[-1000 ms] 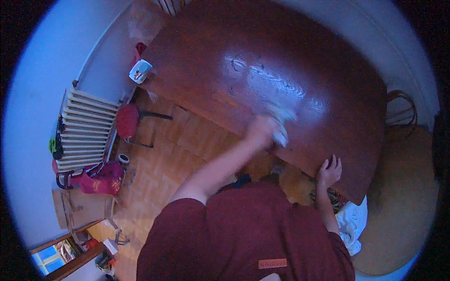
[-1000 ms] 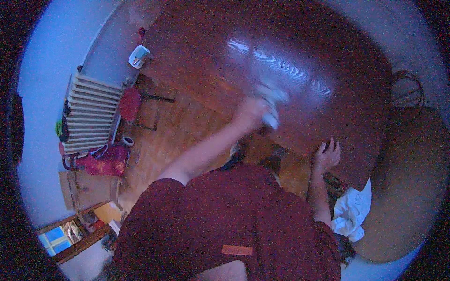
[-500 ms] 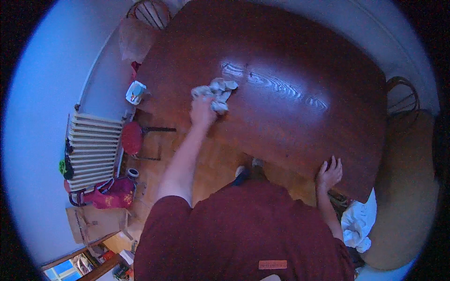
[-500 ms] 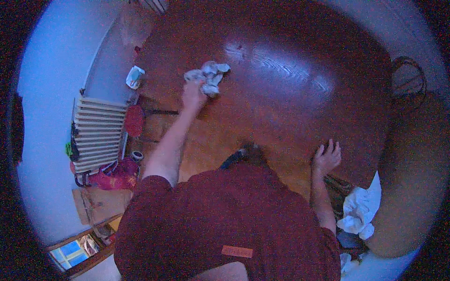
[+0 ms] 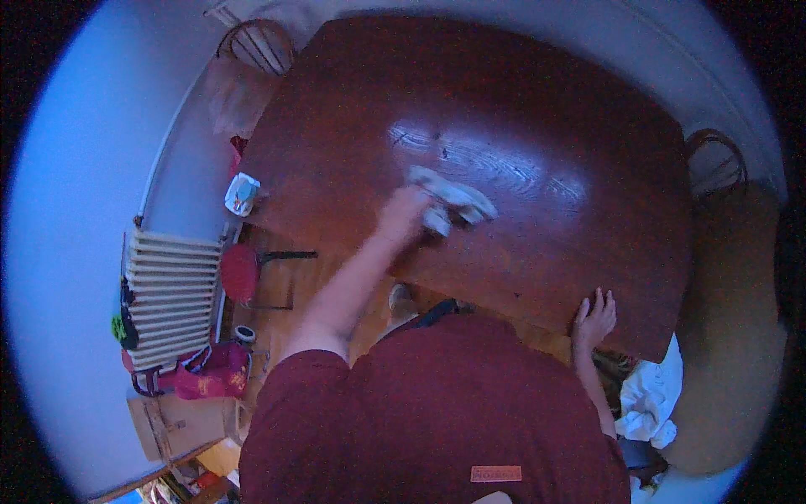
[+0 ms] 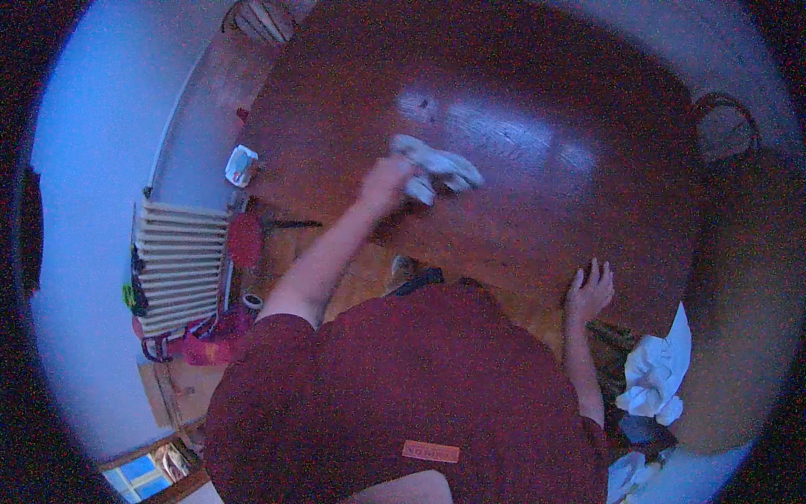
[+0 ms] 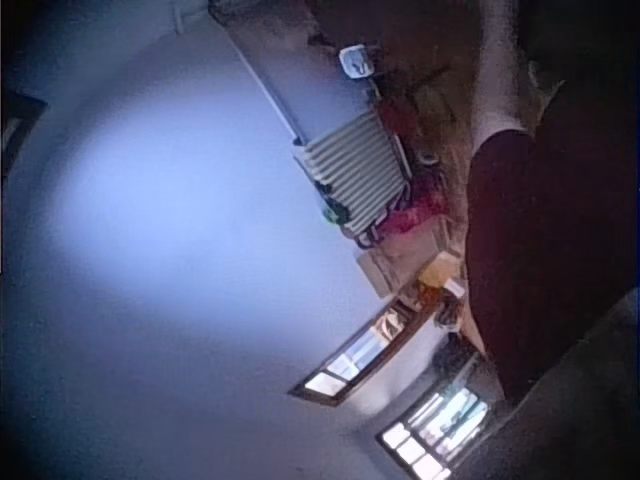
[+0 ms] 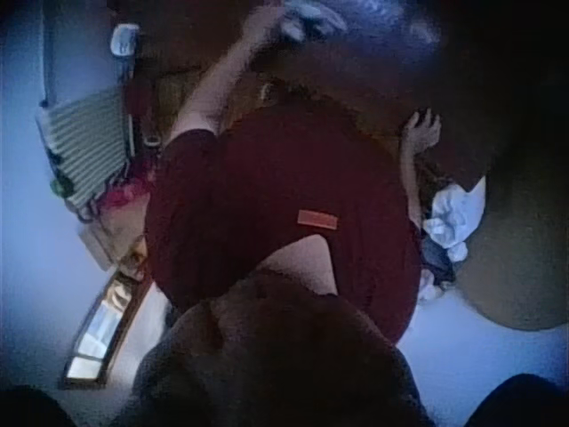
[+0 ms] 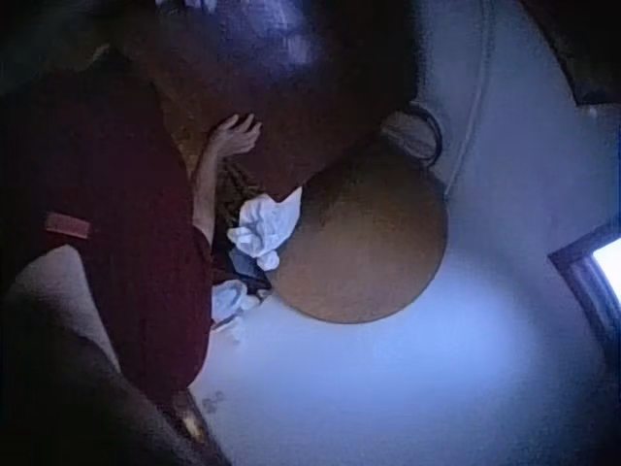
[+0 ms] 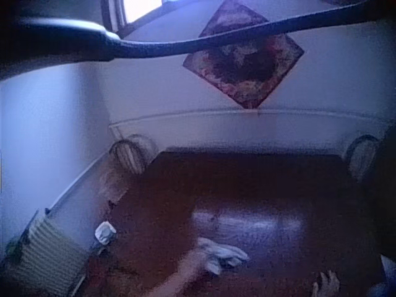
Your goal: The person wipes a wooden table surface with a white cloth. They move a small container of items to the side to access the area underneath, then continue wiping the entire table surface in circular and sweeping motions.
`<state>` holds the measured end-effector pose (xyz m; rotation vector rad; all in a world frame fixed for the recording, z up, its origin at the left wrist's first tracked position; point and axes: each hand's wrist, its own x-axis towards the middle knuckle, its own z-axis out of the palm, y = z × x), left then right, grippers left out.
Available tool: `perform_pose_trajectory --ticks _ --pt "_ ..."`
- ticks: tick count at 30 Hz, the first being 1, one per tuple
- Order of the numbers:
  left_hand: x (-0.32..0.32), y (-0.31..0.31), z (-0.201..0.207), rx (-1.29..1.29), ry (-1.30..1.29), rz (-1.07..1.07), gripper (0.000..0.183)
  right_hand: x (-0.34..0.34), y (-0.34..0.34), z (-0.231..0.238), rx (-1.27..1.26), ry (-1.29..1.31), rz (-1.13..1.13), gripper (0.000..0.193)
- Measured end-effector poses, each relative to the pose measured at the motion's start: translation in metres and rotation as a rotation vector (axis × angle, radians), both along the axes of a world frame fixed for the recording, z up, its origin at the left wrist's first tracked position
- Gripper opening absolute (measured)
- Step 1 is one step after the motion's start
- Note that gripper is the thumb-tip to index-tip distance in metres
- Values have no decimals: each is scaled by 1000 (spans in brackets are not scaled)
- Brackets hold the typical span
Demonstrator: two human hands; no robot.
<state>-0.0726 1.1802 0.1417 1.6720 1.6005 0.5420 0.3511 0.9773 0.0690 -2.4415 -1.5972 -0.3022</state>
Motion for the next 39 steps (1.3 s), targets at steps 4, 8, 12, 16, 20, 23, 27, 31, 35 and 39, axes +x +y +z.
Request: perform_pose_trajectory --ticks 4,8,12,16,20,23,27,31,35,39 --pt "-75 7 16 387 608 34 25 -33 12 11 25 133 29 42" --pt "-25 -15 -18 482 243 -69 25 -128 29 19 19 240 344 43" --pt "42 -75 -23 686 64 -561 20 -206 33 27 -171 201 445 41" --pt "-27 -47 -22 303 274 -462 23 -203 35 33 -112 252 487 39" --pt "-158 -20 -9 457 471 -43 24 -207 32 35 -120 226 480 40" --pt "-181 -23 -11 497 496 198 21 -213 35 38 -116 205 497 39" --pt "-108 -52 -22 313 254 45 22 -212 36 31 -129 215 501 40" --pt "-95 -112 -23 626 111 -329 26 -207 34 29 -130 192 514 41" --pt "-186 -90 -26 488 171 -138 23 -210 32 37 -130 183 522 42" --pt "-254 -77 -22 729 508 176 30 -211 34 35 -152 191 504 43"
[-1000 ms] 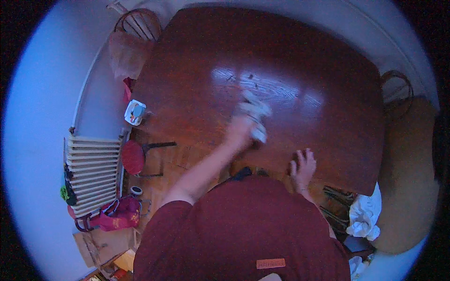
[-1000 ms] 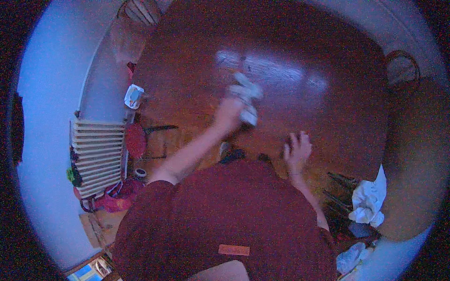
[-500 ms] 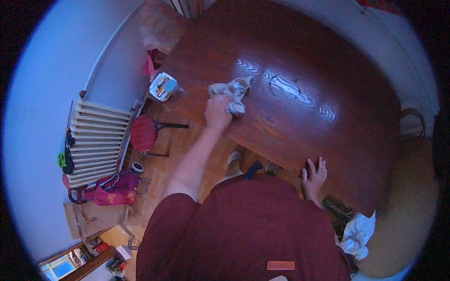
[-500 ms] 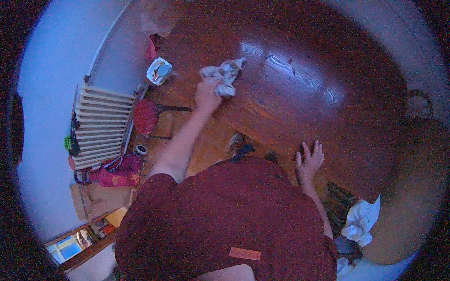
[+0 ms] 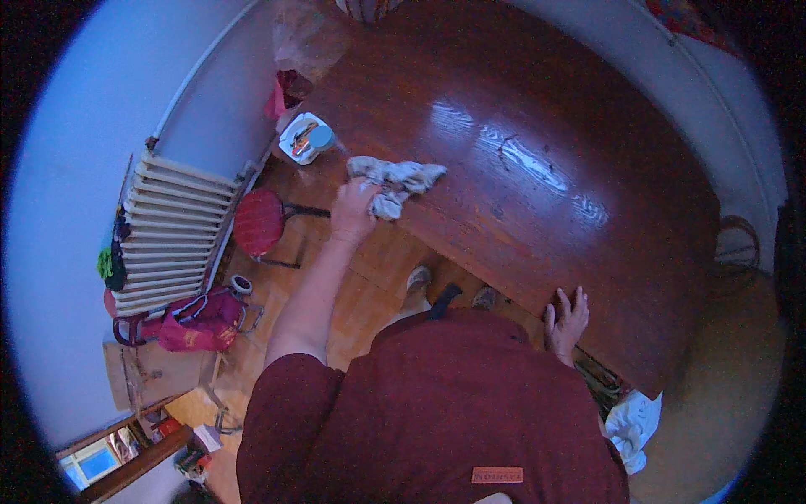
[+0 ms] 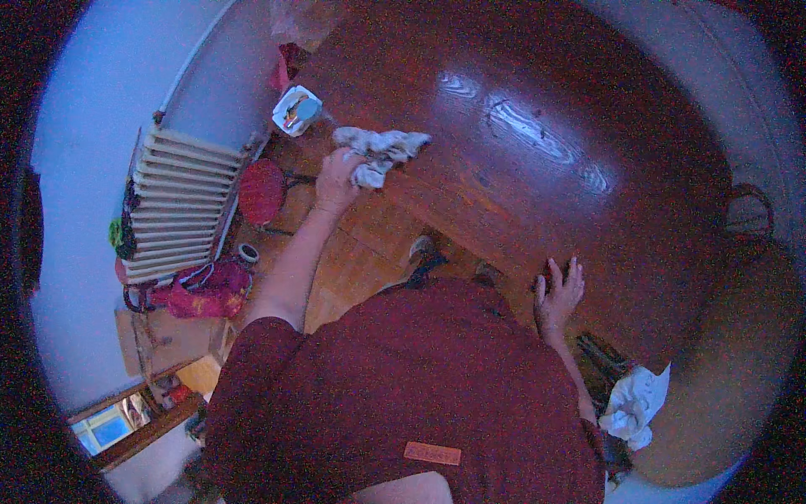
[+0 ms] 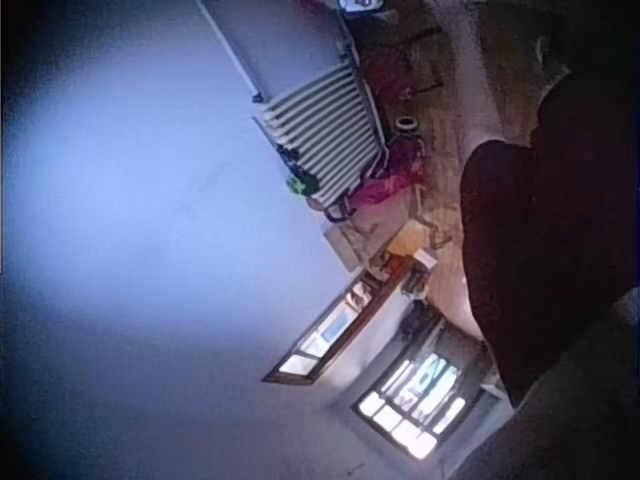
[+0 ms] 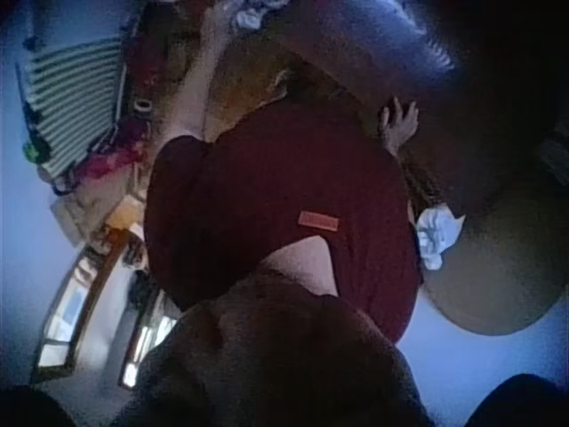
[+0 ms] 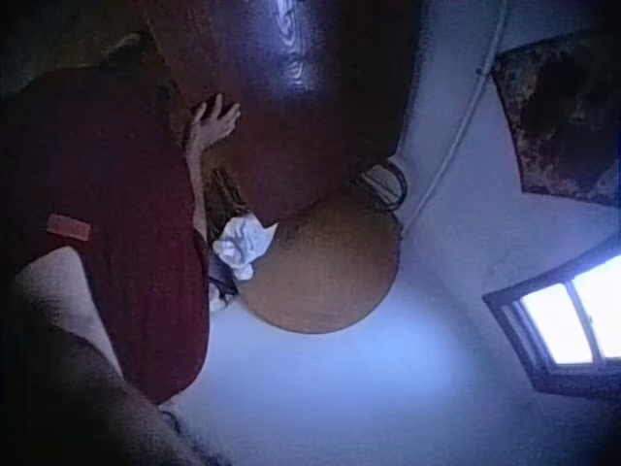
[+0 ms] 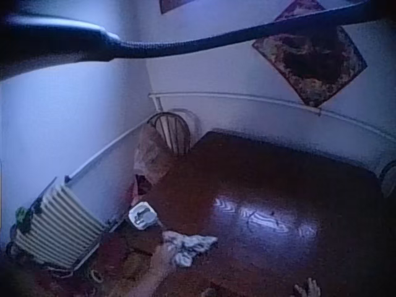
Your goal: The person wipes a wooden table surface with a white cloth. They move a small container of items to the side to access the area underneath, then continue wiping the entire table surface in circular and sweeping motions.
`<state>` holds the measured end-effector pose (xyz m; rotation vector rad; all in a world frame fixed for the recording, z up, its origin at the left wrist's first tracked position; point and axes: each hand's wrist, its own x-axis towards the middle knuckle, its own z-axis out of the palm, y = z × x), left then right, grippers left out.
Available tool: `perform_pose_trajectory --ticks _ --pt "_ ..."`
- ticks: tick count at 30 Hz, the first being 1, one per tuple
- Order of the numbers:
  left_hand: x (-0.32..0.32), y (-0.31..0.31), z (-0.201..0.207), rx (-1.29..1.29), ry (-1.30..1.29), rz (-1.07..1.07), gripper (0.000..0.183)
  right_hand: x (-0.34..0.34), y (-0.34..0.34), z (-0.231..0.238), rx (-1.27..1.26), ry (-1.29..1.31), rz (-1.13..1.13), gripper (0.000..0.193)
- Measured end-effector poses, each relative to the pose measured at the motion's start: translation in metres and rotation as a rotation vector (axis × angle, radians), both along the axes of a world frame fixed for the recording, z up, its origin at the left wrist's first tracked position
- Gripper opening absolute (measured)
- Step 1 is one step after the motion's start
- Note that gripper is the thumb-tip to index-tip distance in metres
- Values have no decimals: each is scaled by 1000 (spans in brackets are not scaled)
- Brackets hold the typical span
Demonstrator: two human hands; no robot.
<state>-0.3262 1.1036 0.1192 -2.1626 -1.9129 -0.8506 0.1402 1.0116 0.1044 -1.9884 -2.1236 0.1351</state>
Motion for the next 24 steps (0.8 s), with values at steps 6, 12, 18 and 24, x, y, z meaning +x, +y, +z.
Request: perform_pose_trajectory --ticks 6,12,18,24 --pt "96 -25 -4 -329 -59 -202 23 -3 1 2 32 -11 -2 39" --pt "160 -25 16 -766 -636 -324 22 4 0 -9 18 23 -13 40" --pt "22 8 20 -150 15 5 23 -3 1 -3 22 15 -29 40" --pt "138 33 1 -324 -176 -166 20 -3 1 -3 -11 8 -80 39"
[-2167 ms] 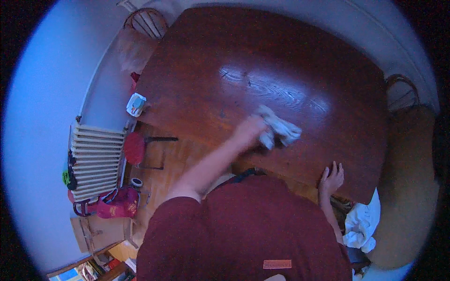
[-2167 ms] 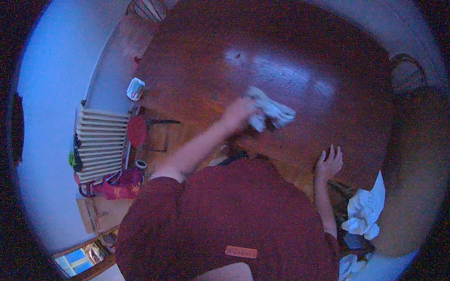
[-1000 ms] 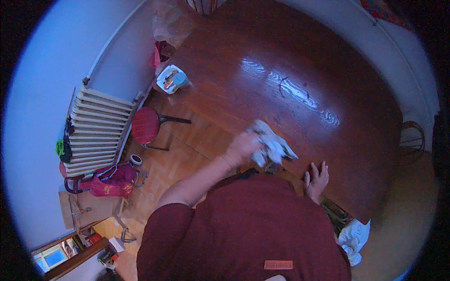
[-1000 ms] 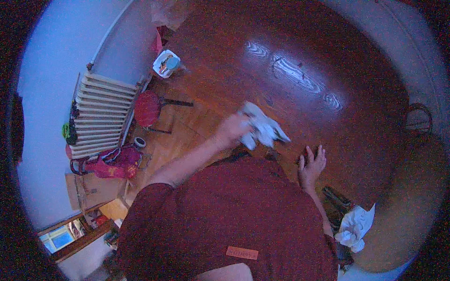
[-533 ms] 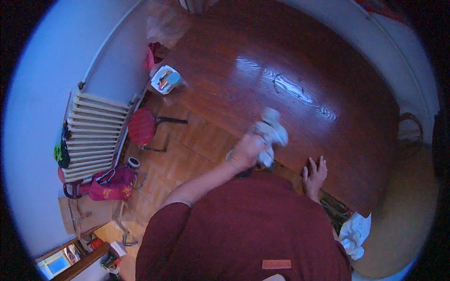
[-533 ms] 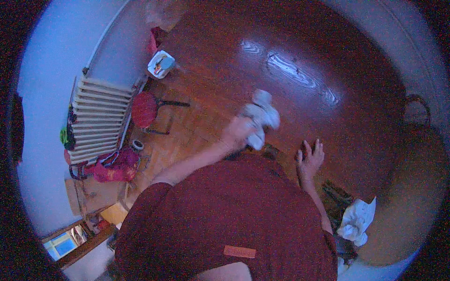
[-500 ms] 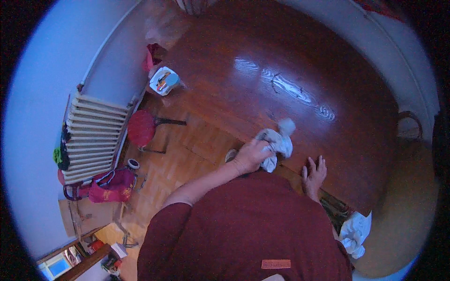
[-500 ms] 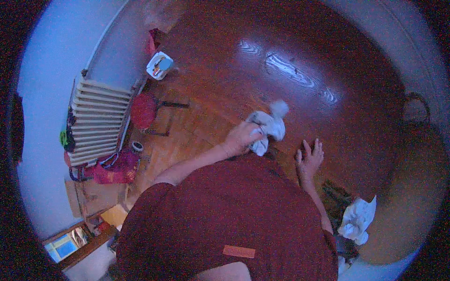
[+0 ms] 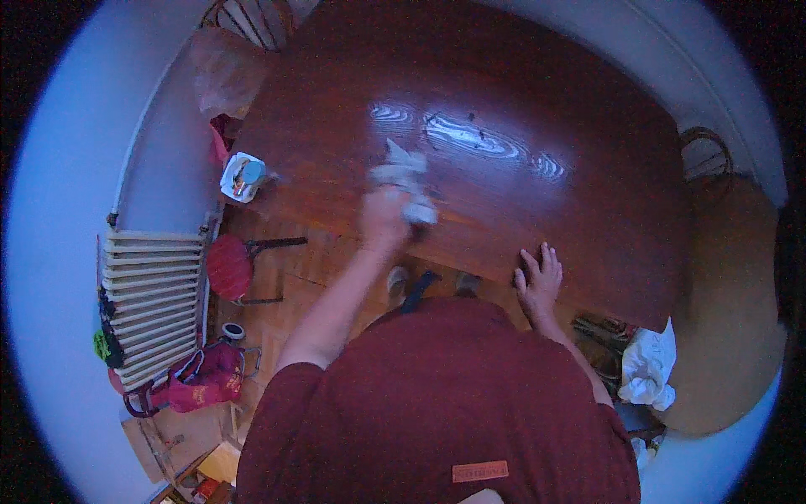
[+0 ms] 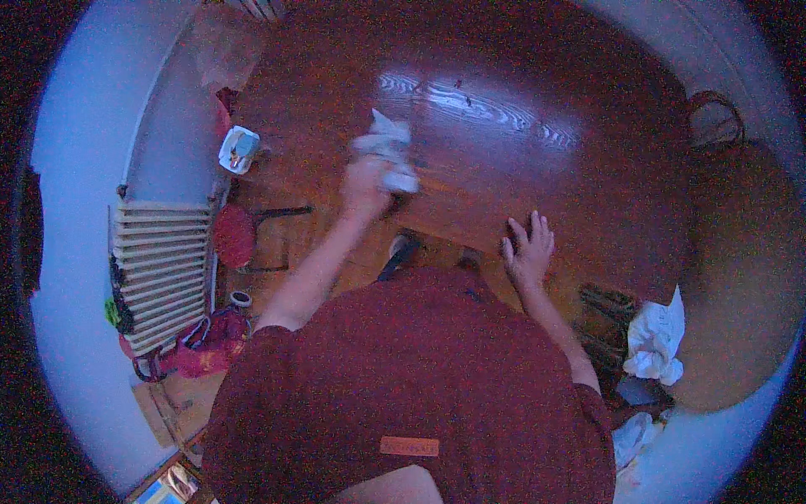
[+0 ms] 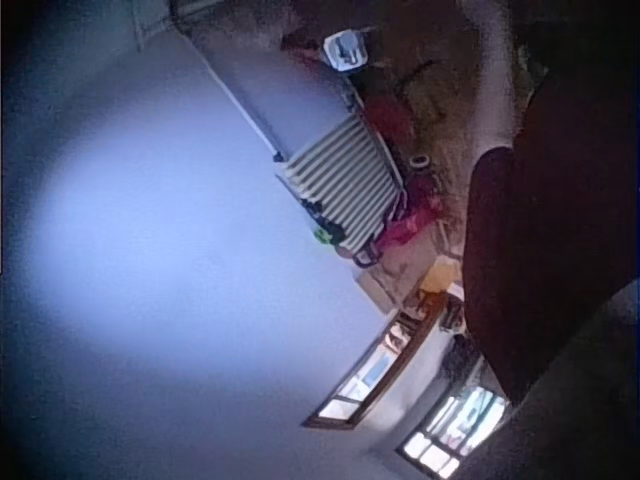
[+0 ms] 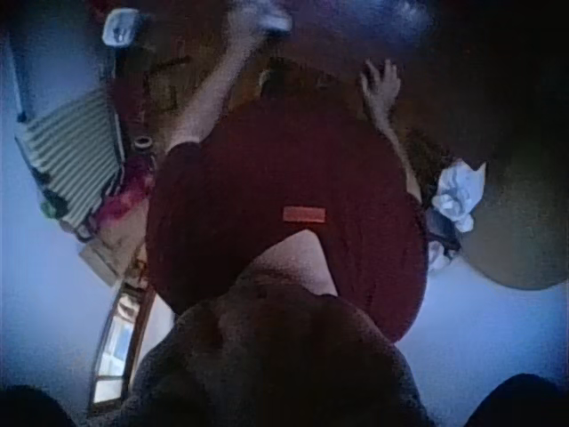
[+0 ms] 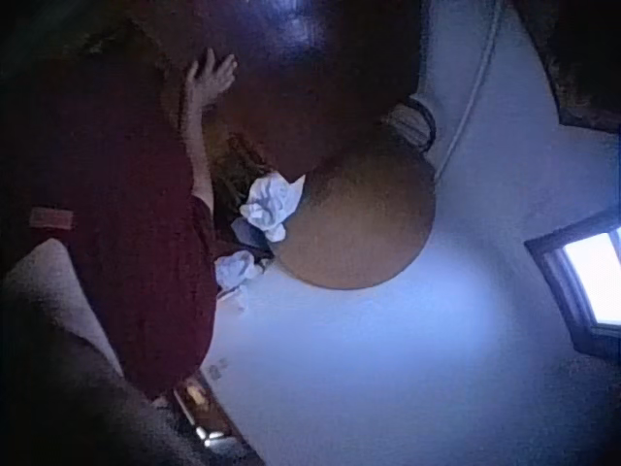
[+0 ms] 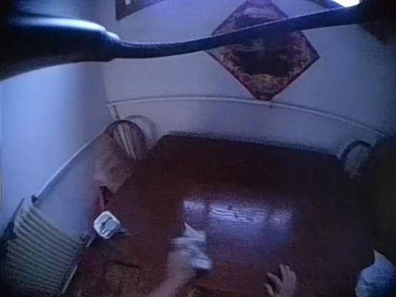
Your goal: The person wipes a wooden table surface with a white cloth. They move a small container of items to the side to access the area underneath, then continue wiping the entire table surface in circular and sweeping motions.
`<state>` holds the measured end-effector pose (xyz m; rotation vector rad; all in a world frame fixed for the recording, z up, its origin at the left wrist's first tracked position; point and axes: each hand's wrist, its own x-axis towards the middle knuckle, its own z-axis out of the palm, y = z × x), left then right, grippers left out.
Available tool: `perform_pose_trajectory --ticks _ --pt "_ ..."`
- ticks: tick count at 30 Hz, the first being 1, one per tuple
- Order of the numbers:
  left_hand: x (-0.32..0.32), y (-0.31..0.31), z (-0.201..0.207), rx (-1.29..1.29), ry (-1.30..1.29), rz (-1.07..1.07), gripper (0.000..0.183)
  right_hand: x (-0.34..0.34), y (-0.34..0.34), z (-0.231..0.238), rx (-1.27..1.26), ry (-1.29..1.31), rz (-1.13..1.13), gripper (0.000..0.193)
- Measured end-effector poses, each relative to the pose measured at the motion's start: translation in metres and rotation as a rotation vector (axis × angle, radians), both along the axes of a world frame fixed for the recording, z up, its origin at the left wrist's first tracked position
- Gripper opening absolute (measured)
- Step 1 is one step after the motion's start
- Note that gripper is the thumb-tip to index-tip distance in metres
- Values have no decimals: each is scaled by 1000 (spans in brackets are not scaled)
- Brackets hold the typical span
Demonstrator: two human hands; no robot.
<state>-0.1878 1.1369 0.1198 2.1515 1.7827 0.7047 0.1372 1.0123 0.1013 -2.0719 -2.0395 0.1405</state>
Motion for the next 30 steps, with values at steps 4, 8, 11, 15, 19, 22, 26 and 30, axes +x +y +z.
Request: perform_pose_trajectory --ticks 4,8,11,15,19,22,26,30 --pt "98 -30 -12 248 -46 -555 24 0 0 -1 16 10 13 39" --pt "30 17 -35 -18 -47 -335 24 1 -2 0 42 39 9 41" --pt "-49 44 13 68 193 -104 26 -1 -3 0 28 30 -14 41" --pt "-66 58 20 95 248 231 30 2 -2 -4 15 24 -15 41" --pt "27 50 1 53 54 6 29 0 -1 -1 29 41 -13 41" --pt "120 11 1 -171 -46 -482 17 0 0 -1 20 46 -1 40" --pt "120 4 0 -199 -169 -593 28 3 -3 -4 31 16 -3 39" --pt "17 81 11 -135 283 -277 28 -2 -2 9 39 66 4 40"
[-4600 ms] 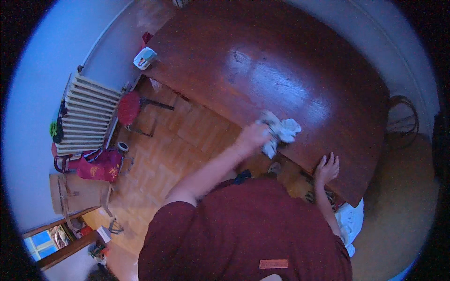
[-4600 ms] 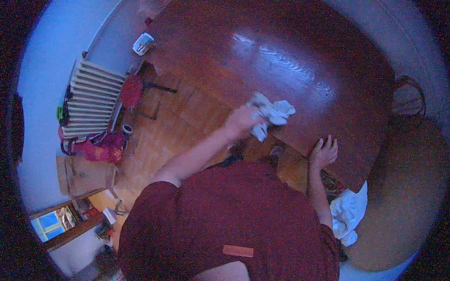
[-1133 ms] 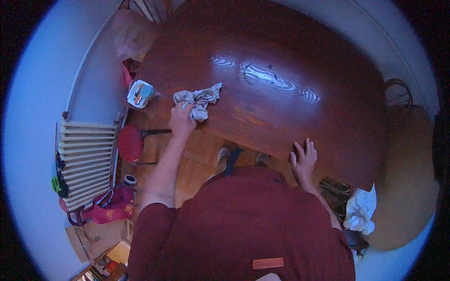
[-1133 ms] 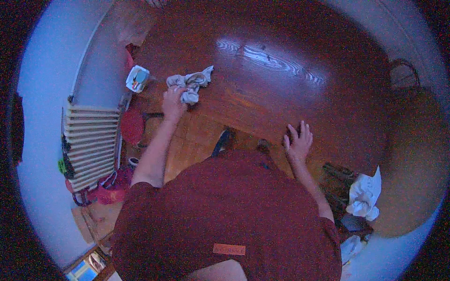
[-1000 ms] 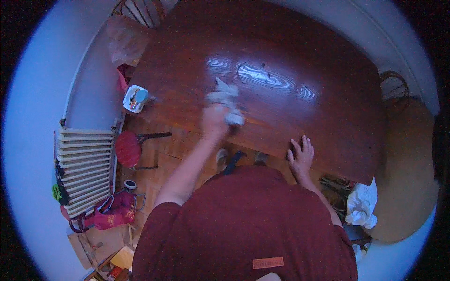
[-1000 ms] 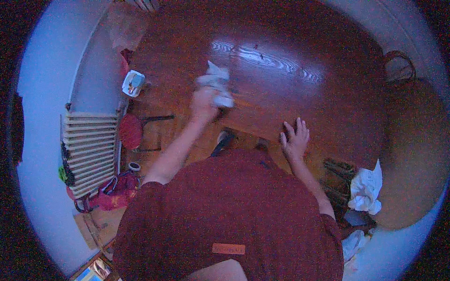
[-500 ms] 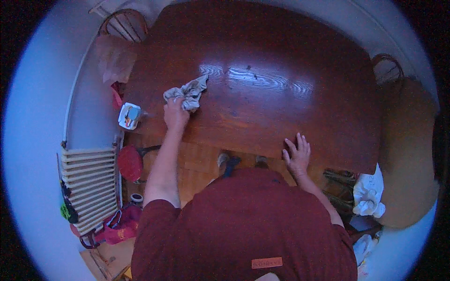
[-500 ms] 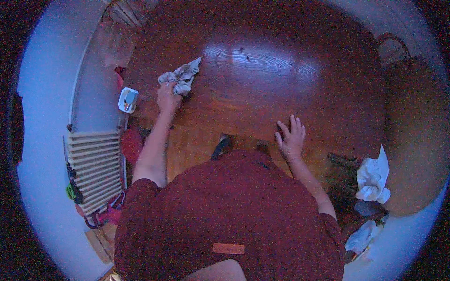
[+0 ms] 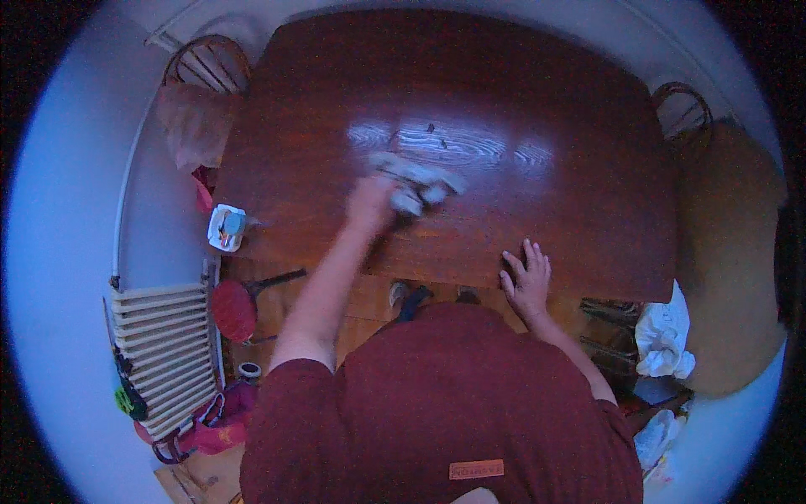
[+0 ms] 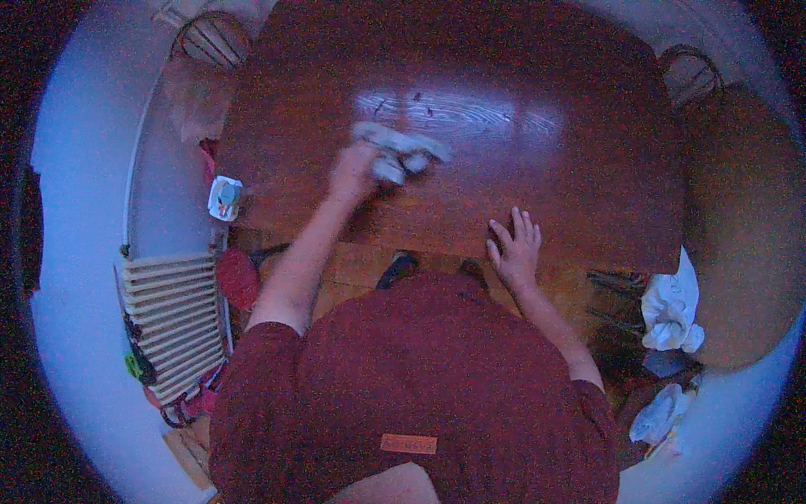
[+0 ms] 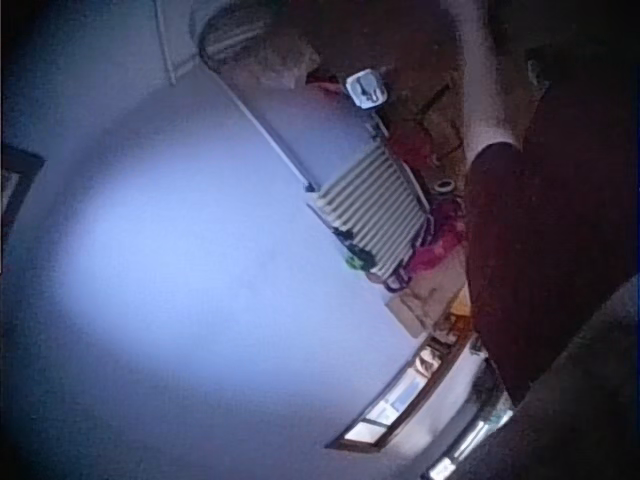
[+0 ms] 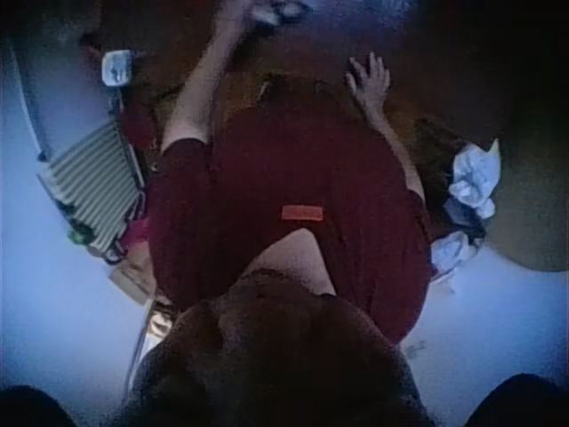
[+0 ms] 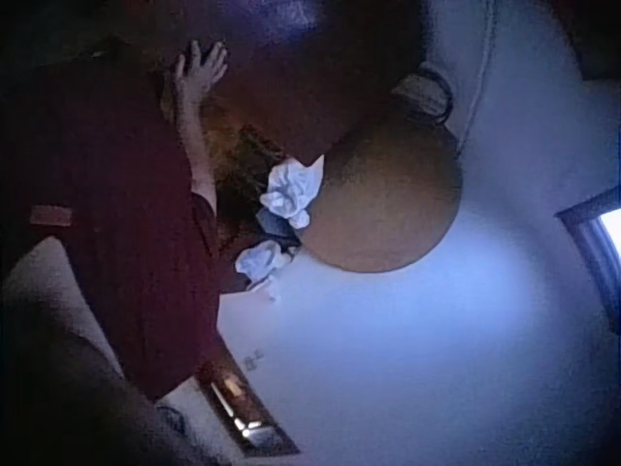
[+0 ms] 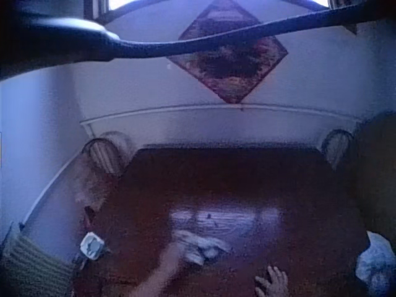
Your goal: The person wipes a wooden table surface with a white cloth. They move a small container of items to the side to access the area underneath, then continue wiping the entire table surface in circular and sweeping motions.
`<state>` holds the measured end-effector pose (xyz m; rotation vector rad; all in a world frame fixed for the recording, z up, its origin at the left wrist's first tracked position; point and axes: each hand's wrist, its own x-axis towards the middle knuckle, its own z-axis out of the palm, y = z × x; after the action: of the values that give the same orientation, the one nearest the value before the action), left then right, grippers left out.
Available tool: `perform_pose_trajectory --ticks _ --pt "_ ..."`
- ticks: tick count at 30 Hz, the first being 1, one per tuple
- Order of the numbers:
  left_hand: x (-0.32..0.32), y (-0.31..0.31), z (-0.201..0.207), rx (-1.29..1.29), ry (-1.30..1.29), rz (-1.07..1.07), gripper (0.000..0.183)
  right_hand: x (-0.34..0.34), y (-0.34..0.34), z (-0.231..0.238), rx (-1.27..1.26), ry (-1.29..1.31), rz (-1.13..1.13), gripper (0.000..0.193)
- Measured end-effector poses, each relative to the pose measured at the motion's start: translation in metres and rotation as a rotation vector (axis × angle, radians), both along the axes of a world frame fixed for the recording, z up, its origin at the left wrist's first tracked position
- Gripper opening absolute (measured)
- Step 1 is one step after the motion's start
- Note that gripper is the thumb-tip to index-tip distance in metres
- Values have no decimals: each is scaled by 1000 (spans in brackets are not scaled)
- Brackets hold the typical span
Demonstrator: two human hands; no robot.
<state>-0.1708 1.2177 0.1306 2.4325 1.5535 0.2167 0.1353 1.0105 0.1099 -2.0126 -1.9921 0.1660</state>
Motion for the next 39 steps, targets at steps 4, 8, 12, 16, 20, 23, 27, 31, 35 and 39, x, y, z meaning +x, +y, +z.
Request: perform_pose_trajectory --ticks 4,8,12,16,20,23,27,31,35,39 --pt "-66 26 15 144 70 465 30 1 2 -2 -36 -14 -10 41" --pt "8 6 -9 147 -177 349 37 1 2 3 -30 -29 -16 43" --pt "117 -58 -20 -15 -515 -139 40 9 25 14 -124 537 -241 51" --pt "143 -99 2 -405 -867 -248 75 -1 63 35 -185 1542 -458 62" --pt "122 -108 23 -391 -1031 -229 79 -35 94 65 -273 1782 -339 63" --pt "90 -99 61 -634 -1232 -124 71 -36 114 68 -236 1665 -169 58" --pt "23 -80 43 -338 -1132 92 45 -5 128 45 -120 841 236 55" --pt "-51 -74 -10 238 -551 348 36 6 93 44 -226 109 183 63" --pt "-87 -77 -49 413 -214 482 37 -33 91 24 -100 -97 182 69" --pt "-82 -83 -46 382 -74 506 39 -84 152 21 -123 7 207 58"
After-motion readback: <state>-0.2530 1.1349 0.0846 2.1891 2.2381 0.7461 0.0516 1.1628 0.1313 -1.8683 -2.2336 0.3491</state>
